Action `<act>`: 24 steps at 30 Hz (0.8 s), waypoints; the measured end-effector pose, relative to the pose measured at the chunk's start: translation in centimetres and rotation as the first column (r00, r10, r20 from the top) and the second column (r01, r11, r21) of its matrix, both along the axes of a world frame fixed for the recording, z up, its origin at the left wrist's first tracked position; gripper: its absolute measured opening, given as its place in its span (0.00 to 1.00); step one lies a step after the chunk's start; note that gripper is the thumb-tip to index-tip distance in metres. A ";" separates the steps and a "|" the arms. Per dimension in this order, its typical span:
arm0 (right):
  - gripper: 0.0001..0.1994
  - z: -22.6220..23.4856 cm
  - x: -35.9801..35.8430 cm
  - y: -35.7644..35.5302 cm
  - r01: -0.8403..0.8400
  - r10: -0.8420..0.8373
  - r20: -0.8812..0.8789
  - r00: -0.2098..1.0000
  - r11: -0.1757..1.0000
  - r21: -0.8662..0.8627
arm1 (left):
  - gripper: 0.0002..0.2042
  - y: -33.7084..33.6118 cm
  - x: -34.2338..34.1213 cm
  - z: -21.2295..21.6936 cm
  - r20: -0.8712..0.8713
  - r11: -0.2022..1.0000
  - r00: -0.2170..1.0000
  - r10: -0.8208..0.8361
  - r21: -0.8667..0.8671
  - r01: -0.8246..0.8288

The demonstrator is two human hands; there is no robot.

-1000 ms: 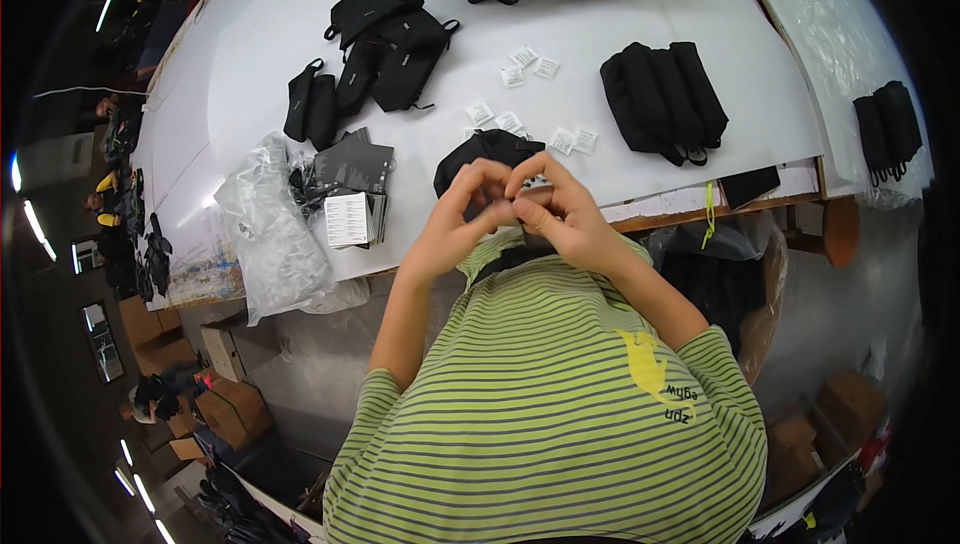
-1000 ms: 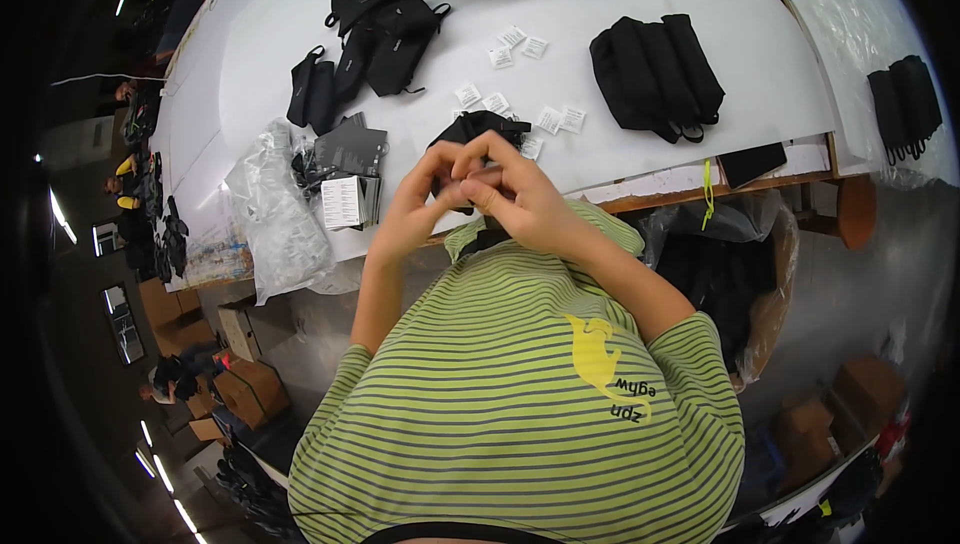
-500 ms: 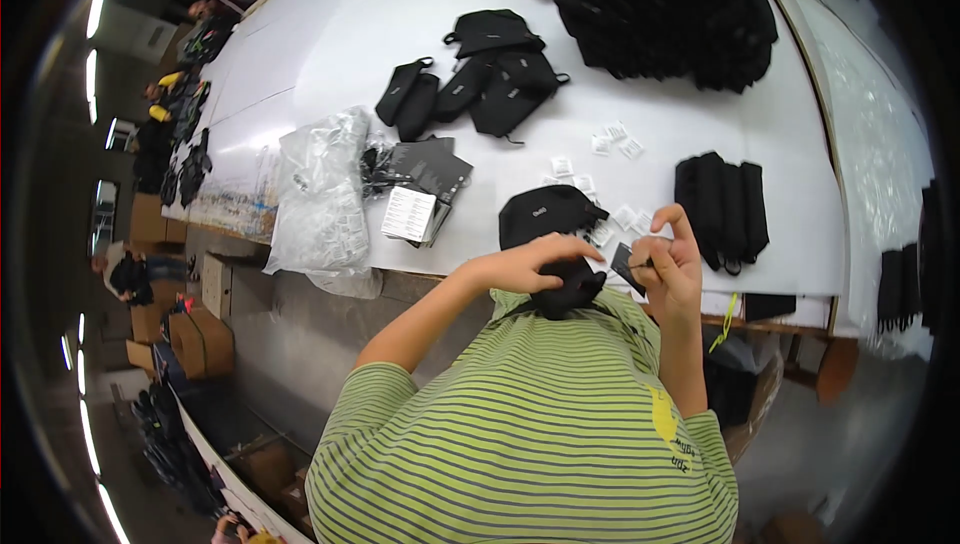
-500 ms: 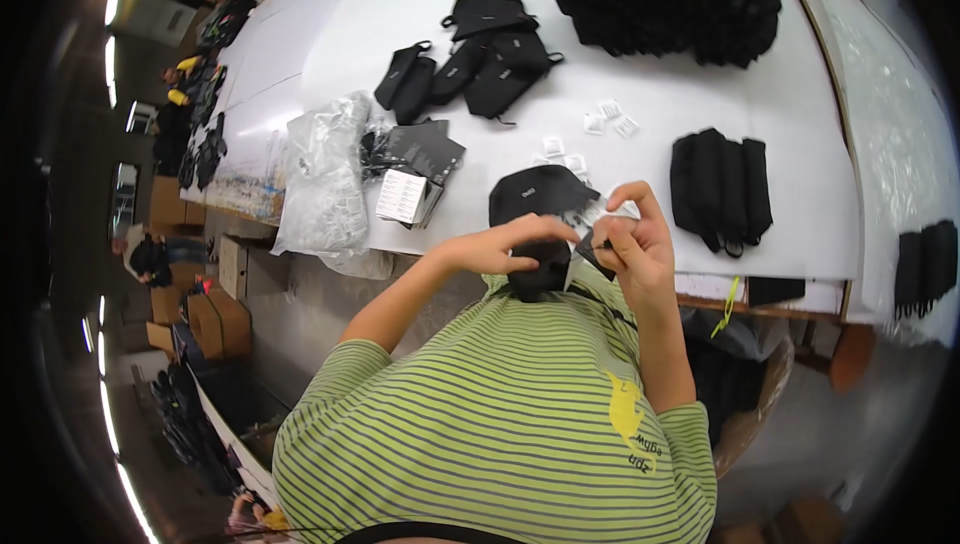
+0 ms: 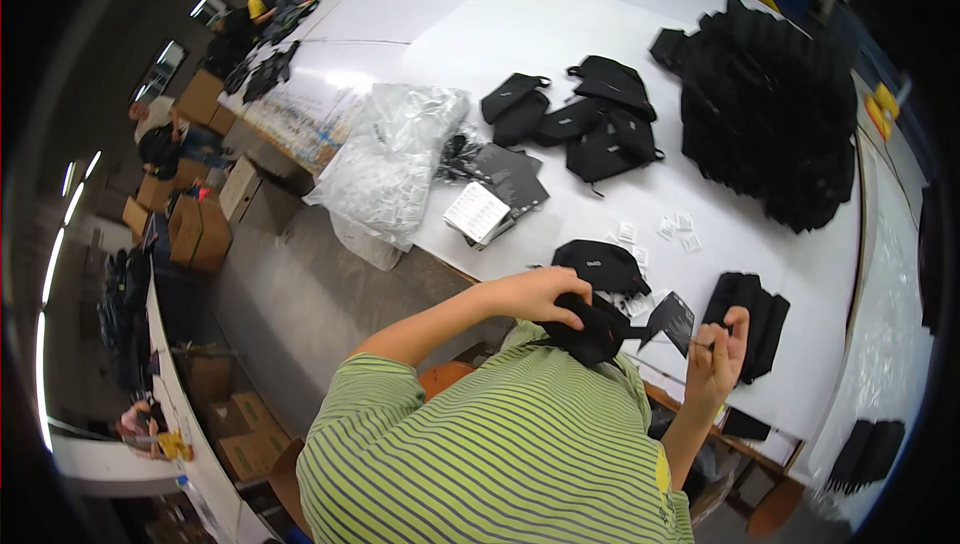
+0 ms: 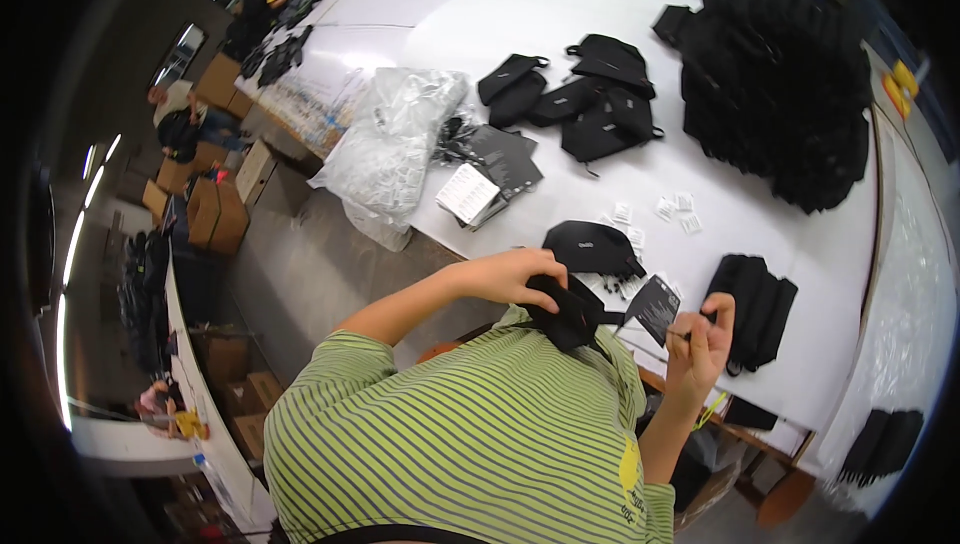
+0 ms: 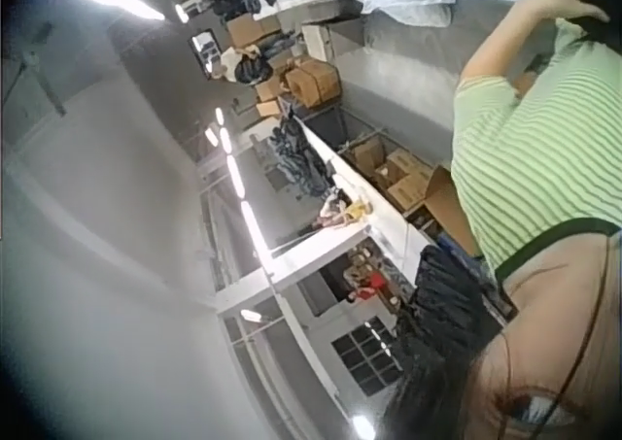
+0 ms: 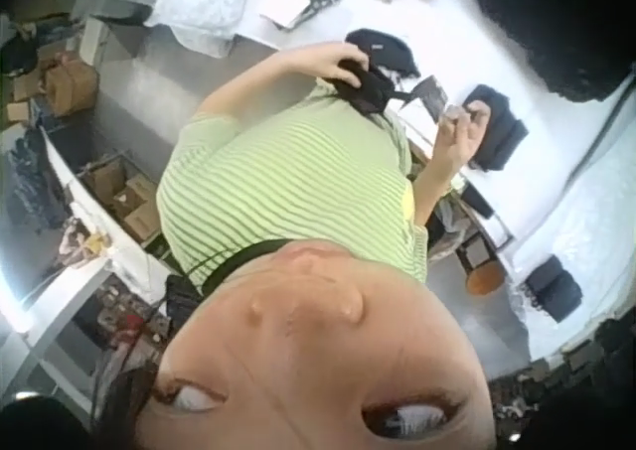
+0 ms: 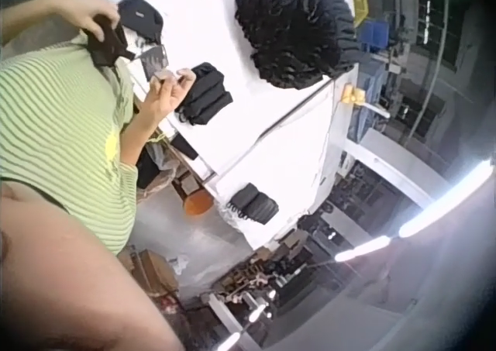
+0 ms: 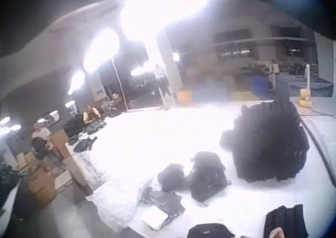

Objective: Placing instruction tags and silica gel packets into small black zippered pouches.

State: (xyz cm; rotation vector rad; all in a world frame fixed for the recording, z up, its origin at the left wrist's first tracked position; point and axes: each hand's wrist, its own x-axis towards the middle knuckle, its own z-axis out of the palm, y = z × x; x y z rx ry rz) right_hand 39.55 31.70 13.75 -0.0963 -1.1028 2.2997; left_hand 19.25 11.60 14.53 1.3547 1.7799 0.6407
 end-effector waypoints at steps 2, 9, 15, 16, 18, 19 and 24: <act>0.10 -0.2 0.2 0.0 0.010 -0.010 0.014 1.000 1.000 -0.012 | 0.16 -0.8 0.2 -0.8 0.026 0.999 0.999 0.032 0.039 -0.033; 0.10 0.0 -0.2 0.1 -0.011 0.011 -0.004 1.000 0.999 0.043 | 0.16 -1.6 0.0 -1.9 0.069 0.993 0.991 0.114 0.021 -0.116; 0.10 0.3 -0.3 -0.2 -0.003 0.001 0.045 0.999 0.999 0.038 | 0.15 -1.9 -0.2 -2.8 -0.022 0.991 0.990 0.137 0.007 -0.137; 0.10 0.3 -0.3 -0.2 0.010 -0.012 0.048 0.999 0.999 0.039 | 0.14 -1.9 -0.1 -3.0 -0.052 0.988 0.987 0.151 0.044 -0.149; 0.10 0.4 -0.2 -0.2 0.009 -0.010 0.025 1.000 0.999 0.044 | 0.13 -1.8 0.3 -3.5 -0.078 0.984 0.983 0.166 0.082 -0.159; 0.10 0.4 0.0 -0.2 0.014 -0.015 0.026 1.000 0.999 0.044 | 0.12 -1.8 0.5 -3.8 -0.048 0.979 0.982 0.181 0.108 -0.175; 0.09 0.4 0.4 0.3 0.031 -0.030 -0.015 0.999 0.998 0.056 | 0.12 -1.6 1.0 -4.2 -0.051 0.965 0.975 0.217 0.165 -0.206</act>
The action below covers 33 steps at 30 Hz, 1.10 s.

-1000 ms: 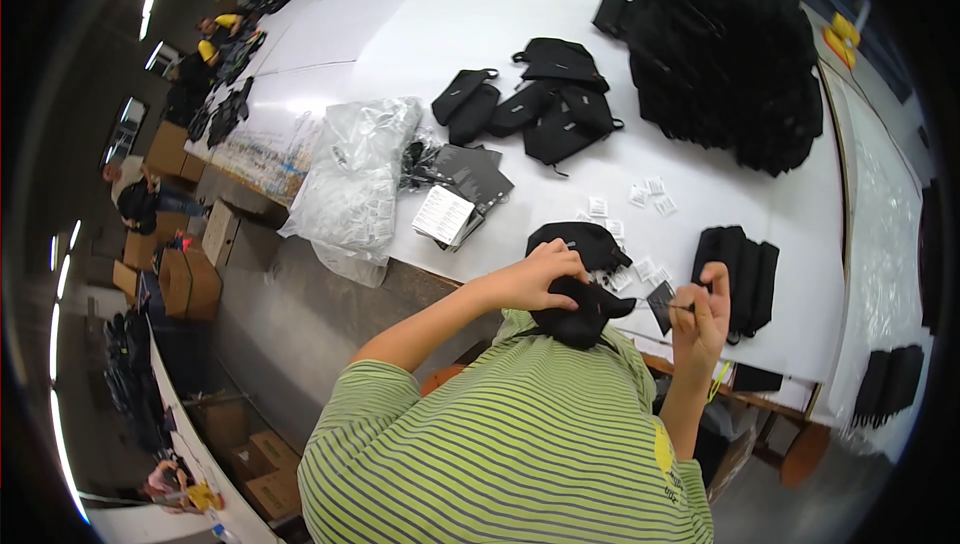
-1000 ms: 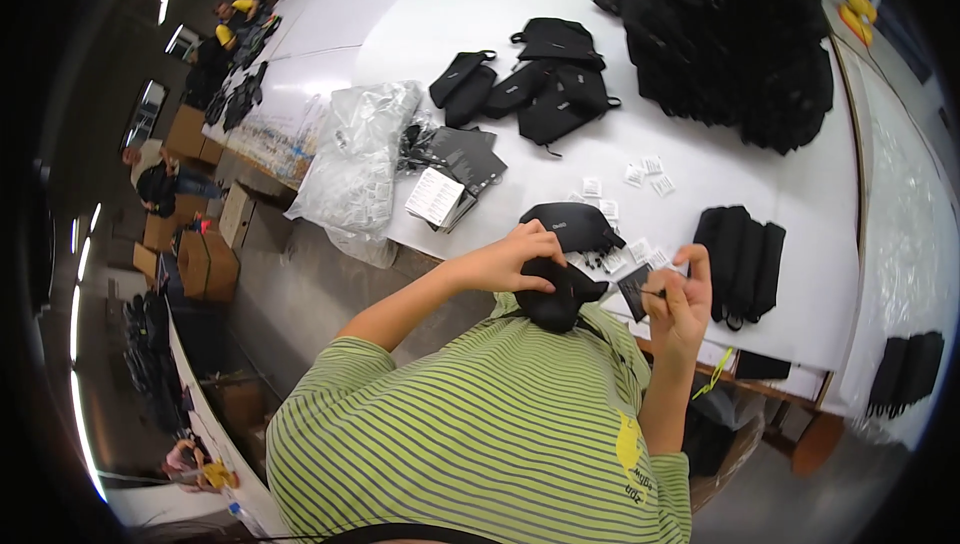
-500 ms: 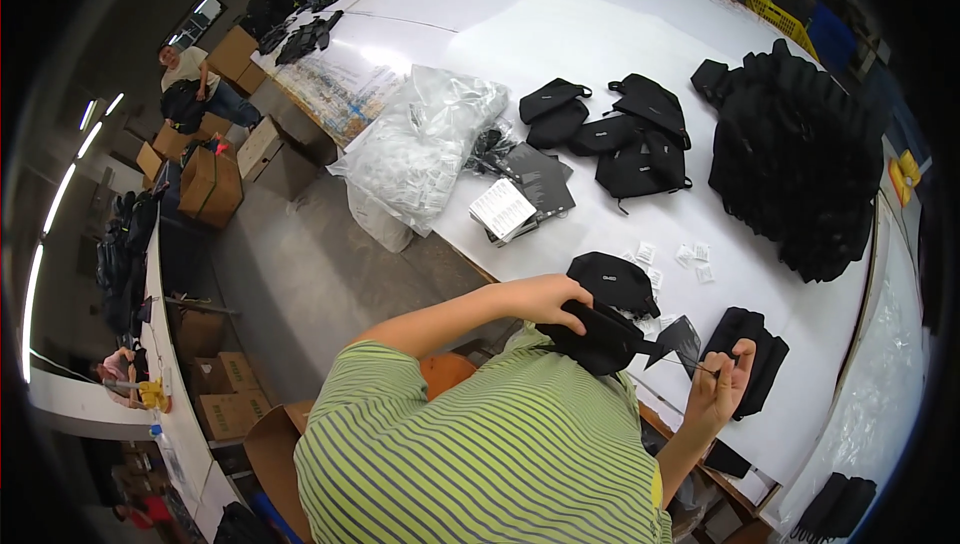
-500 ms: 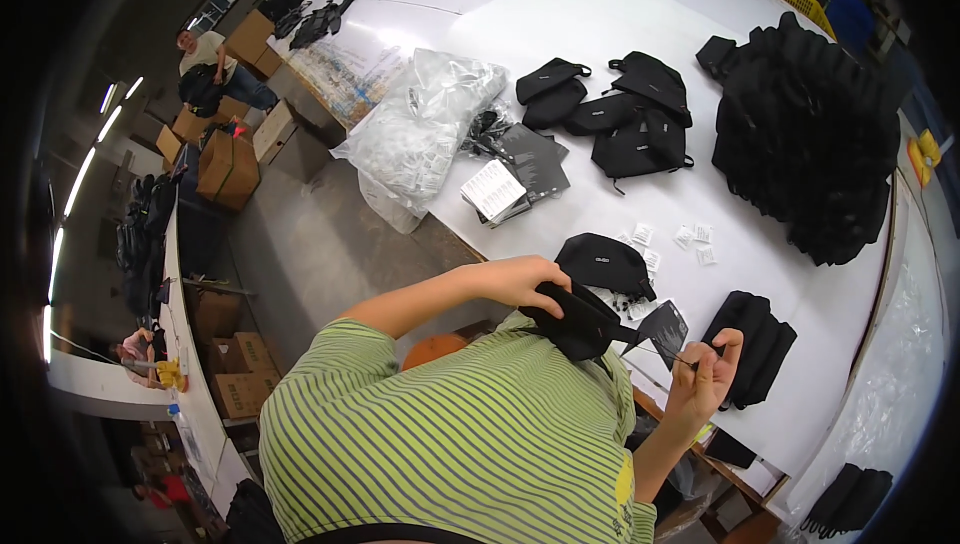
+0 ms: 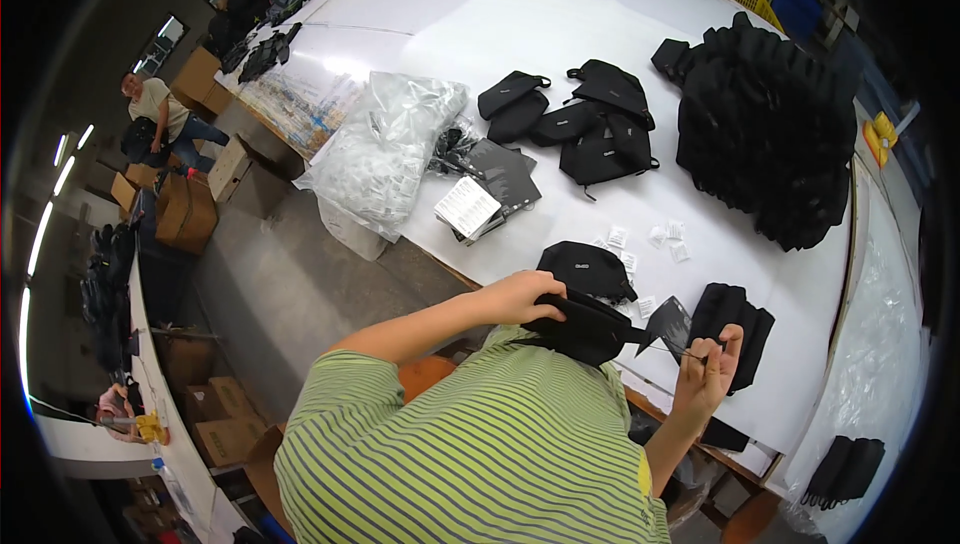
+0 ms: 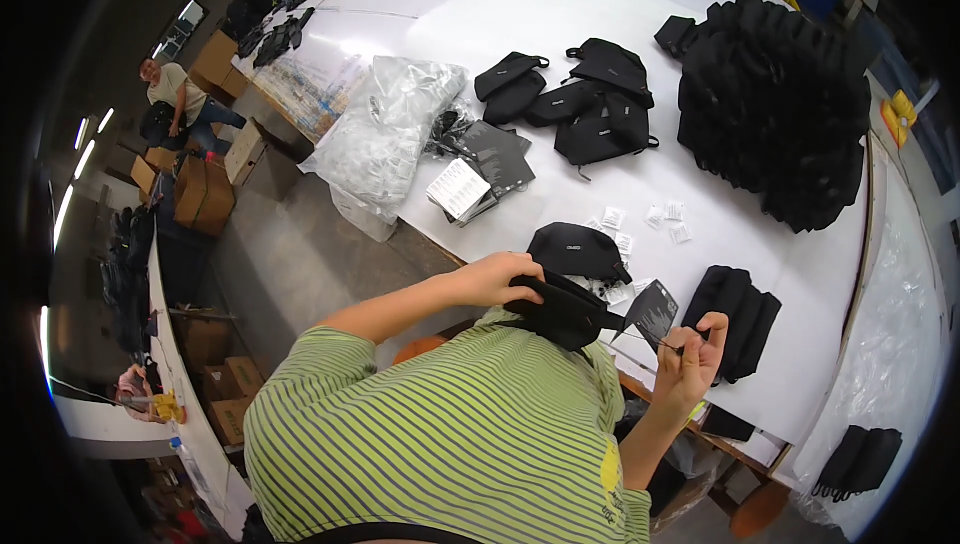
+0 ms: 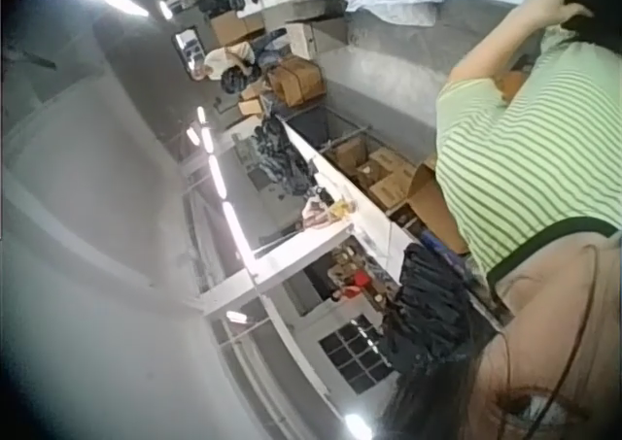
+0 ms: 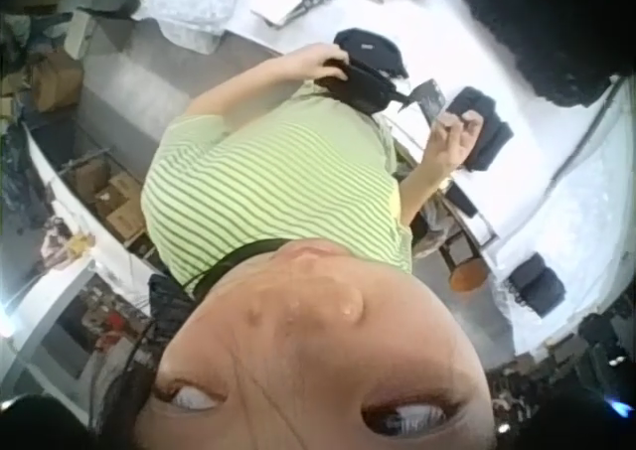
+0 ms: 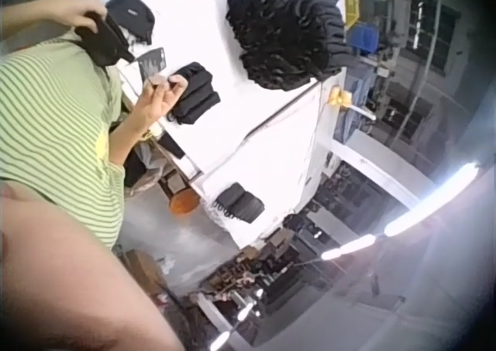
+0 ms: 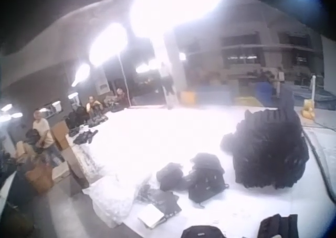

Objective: Placing instruction tags and silica gel packets into small black zippered pouches.

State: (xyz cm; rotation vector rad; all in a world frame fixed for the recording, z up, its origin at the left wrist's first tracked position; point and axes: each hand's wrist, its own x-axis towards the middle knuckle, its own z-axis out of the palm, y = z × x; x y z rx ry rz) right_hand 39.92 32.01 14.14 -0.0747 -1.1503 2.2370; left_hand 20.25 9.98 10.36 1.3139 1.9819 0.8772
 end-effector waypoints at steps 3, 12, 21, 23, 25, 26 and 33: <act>0.09 -0.7 0.5 0.3 0.024 -0.025 -0.021 0.999 0.999 -0.039 | 0.12 0.1 0.5 0.0 -0.028 0.998 1.000 0.009 0.059 -0.007; 0.12 -0.1 0.5 2.1 0.189 -0.192 0.020 0.981 0.979 0.080 | 0.10 1.1 2.5 3.3 -0.013 0.961 0.999 -0.036 0.273 0.038; 0.20 -3.9 1.6 -1.7 -0.464 0.237 0.563 0.792 0.832 0.303 | 0.09 0.9 3.4 5.5 0.089 0.965 0.990 -0.113 0.247 0.088; 0.22 -5.2 2.6 -1.7 -0.467 0.228 0.620 0.751 0.848 0.253 | 0.10 1.0 3.1 6.5 0.175 0.986 0.982 -0.070 0.162 0.042; 0.25 -6.8 3.3 -1.1 -0.429 0.190 0.579 0.793 0.849 0.309 | 0.13 0.9 2.3 6.4 0.289 0.996 0.957 -0.028 0.088 0.003; 0.28 -6.5 3.3 -1.1 -0.402 0.224 0.542 0.810 0.886 0.233 | 0.13 0.9 2.1 6.8 0.293 1.000 0.956 0.004 0.023 -0.011; 0.33 -2.2 4.7 2.2 -0.432 0.066 0.694 0.717 0.823 0.369 | 0.09 1.0 1.7 5.7 -0.210 0.982 0.966 0.153 -0.076 -0.172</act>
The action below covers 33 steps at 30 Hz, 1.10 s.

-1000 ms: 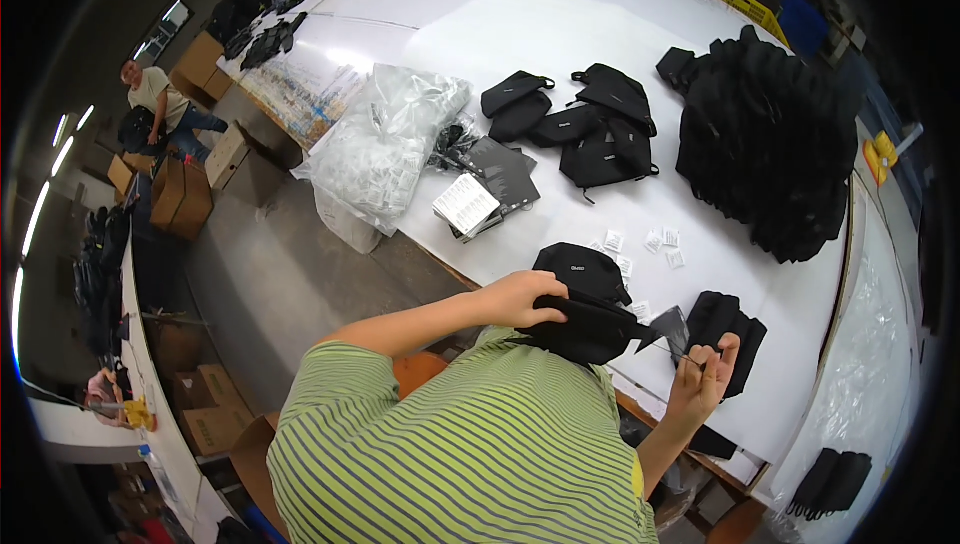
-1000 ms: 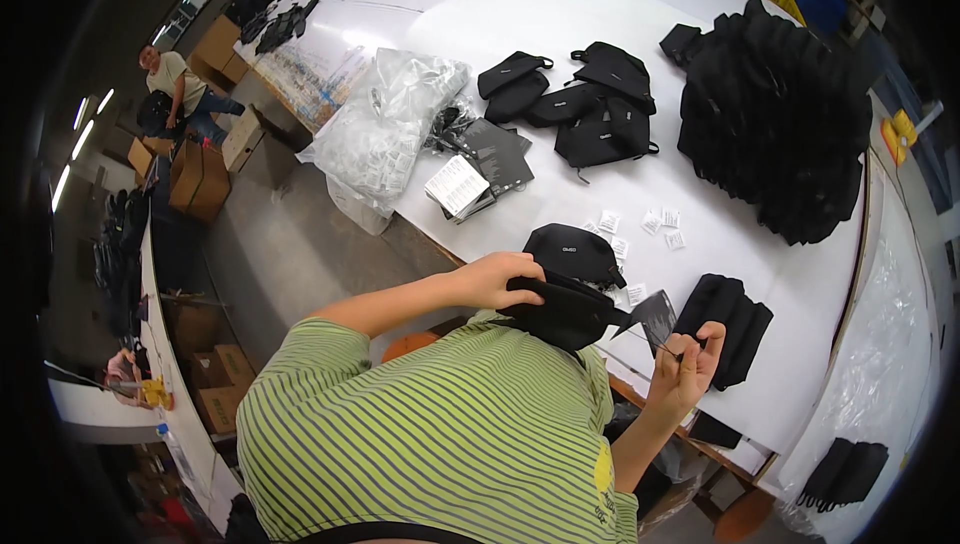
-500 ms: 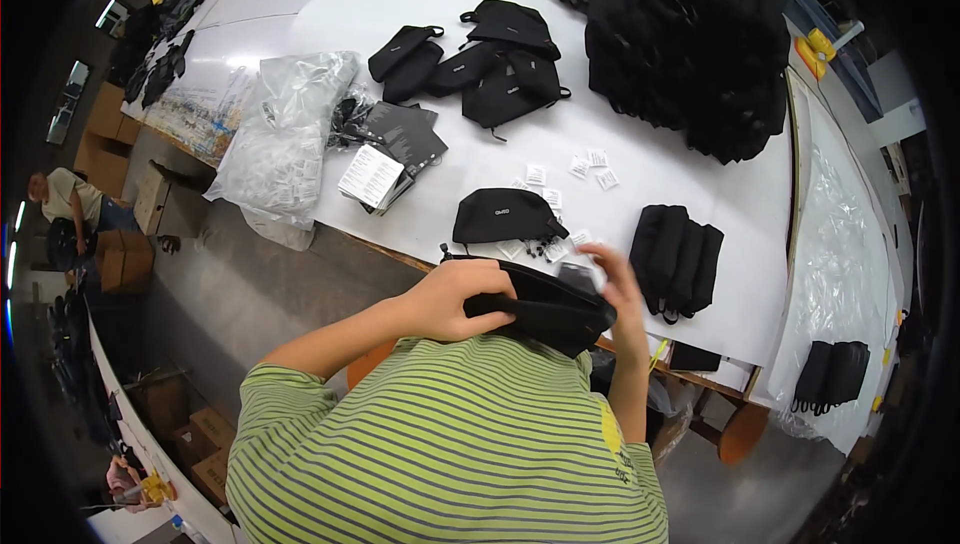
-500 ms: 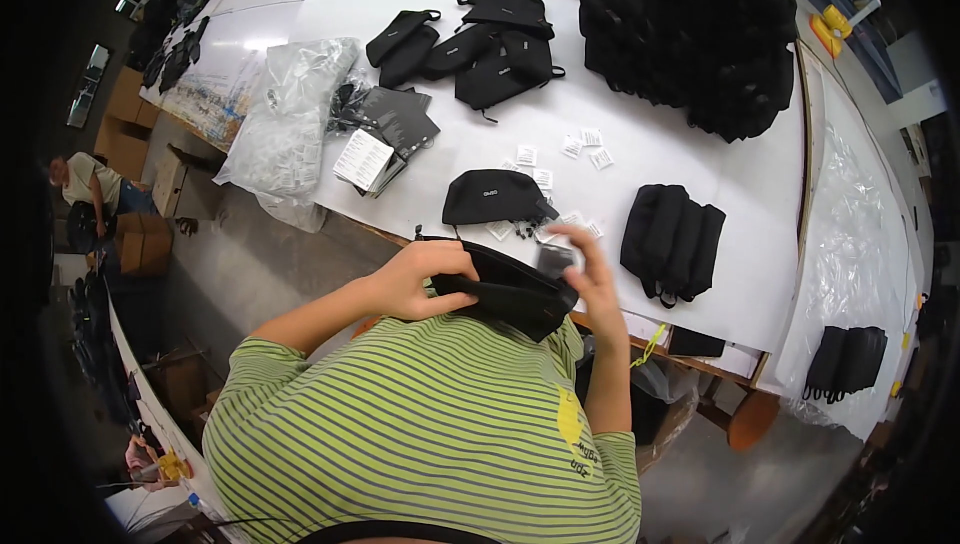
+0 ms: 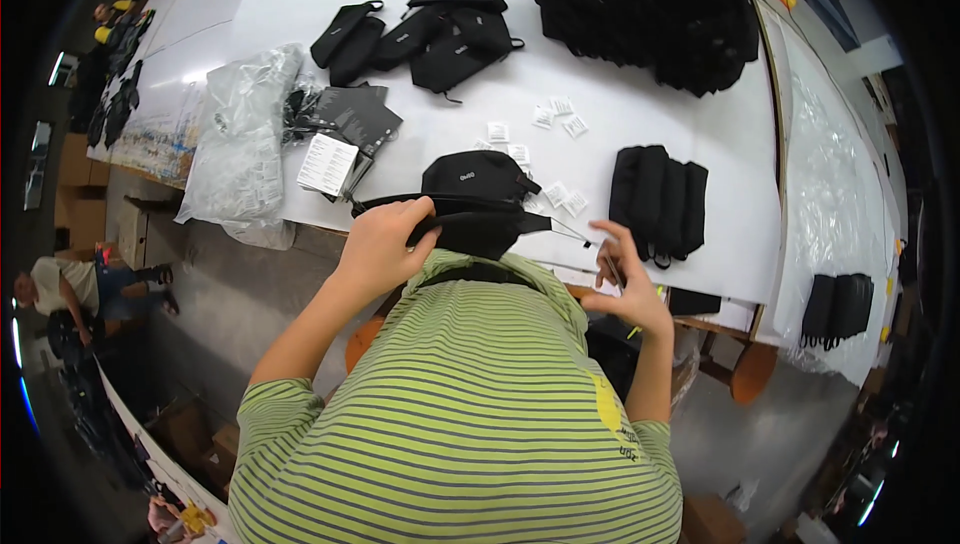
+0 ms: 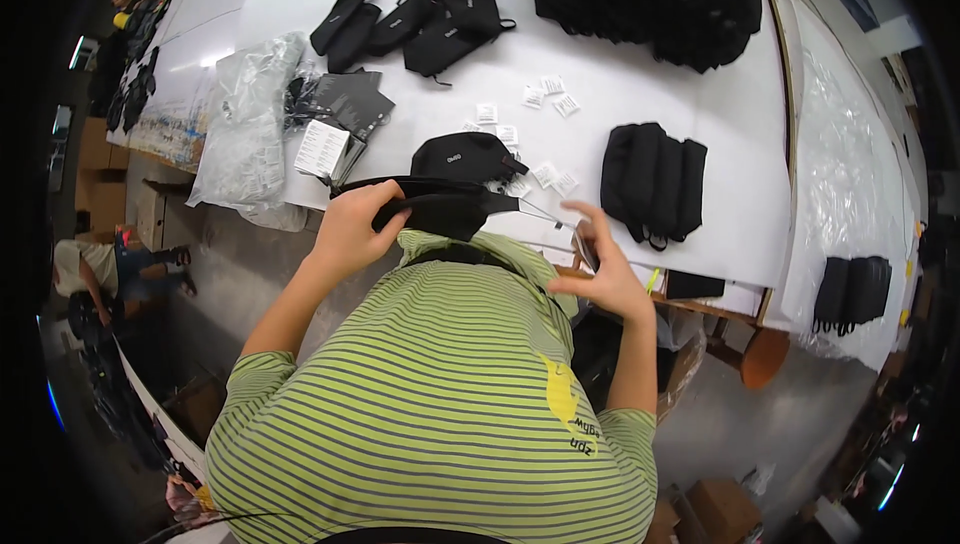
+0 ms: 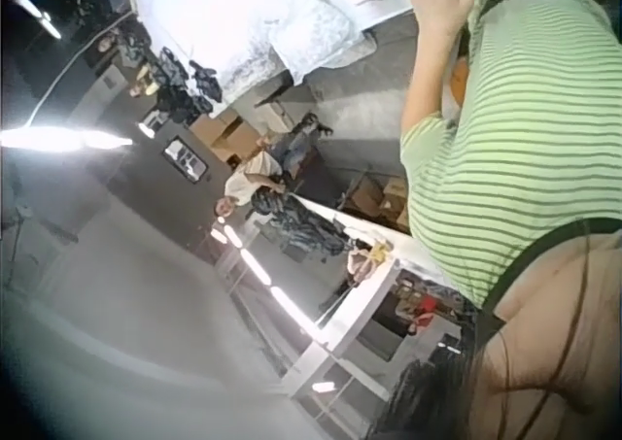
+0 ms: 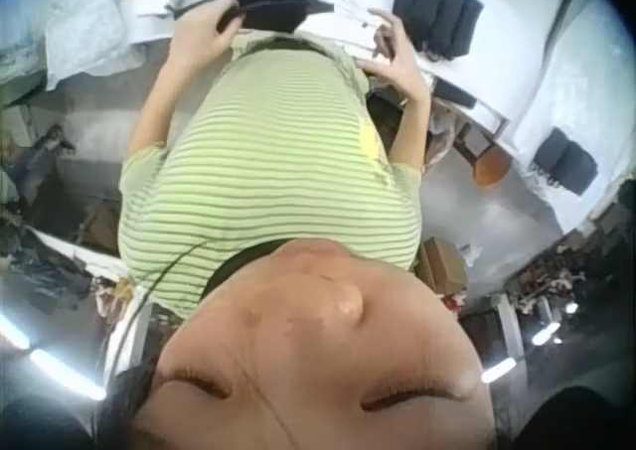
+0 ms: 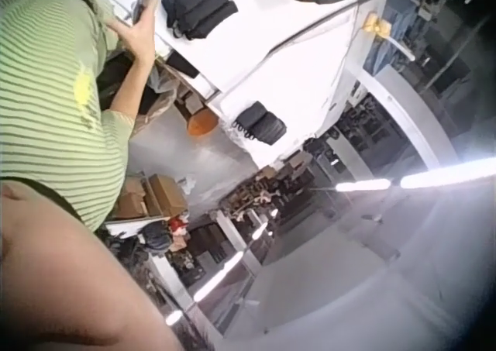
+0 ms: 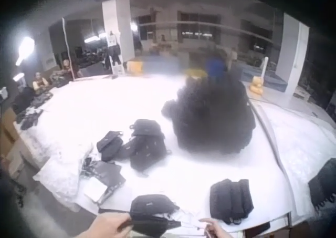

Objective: Placing instruction tags and silica gel packets into small black zippered pouches.

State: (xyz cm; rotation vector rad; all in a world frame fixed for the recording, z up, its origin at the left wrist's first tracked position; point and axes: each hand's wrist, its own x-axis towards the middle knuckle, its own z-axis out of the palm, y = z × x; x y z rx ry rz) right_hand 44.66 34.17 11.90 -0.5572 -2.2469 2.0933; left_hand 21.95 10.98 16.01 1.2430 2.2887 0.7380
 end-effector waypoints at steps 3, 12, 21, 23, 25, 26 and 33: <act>0.30 -0.2 0.2 1.2 0.117 -0.138 0.046 0.989 0.940 0.319 | 0.09 0.0 0.8 -1.7 0.002 0.996 1.000 -0.031 0.086 0.031; 0.02 -2.4 2.1 5.3 0.504 -0.520 -0.092 0.849 0.850 -0.153 | 0.11 0.3 -0.2 1.1 0.638 0.964 0.764 -0.097 -0.130 0.230; 0.15 -4.8 -8.5 -0.7 0.427 -0.716 0.239 0.657 0.092 -0.900 | 0.12 0.6 0.2 0.8 0.600 0.943 0.775 -0.198 -0.099 0.318; 0.18 -5.2 -9.0 -0.8 0.545 -0.751 0.245 0.613 0.178 -0.819 | 0.12 0.3 0.2 0.6 0.595 0.947 0.780 -0.195 -0.092 0.307; 0.18 -3.4 -10.3 -0.9 0.633 -0.786 0.308 0.537 0.134 -0.762 | 0.12 0.3 0.4 0.6 0.595 0.951 0.780 -0.192 -0.085 0.298; 0.19 -2.7 -10.7 -0.9 0.713 -0.815 0.362 0.453 0.087 -0.696 | 0.12 0.4 0.5 0.7 0.588 0.949 0.787 -0.188 -0.096 0.299; 0.20 -2.9 -11.6 -1.4 0.770 -0.848 0.281 0.450 0.209 -0.603 | 0.11 1.1 0.3 0.9 0.511 0.929 0.815 -0.273 -0.080 0.362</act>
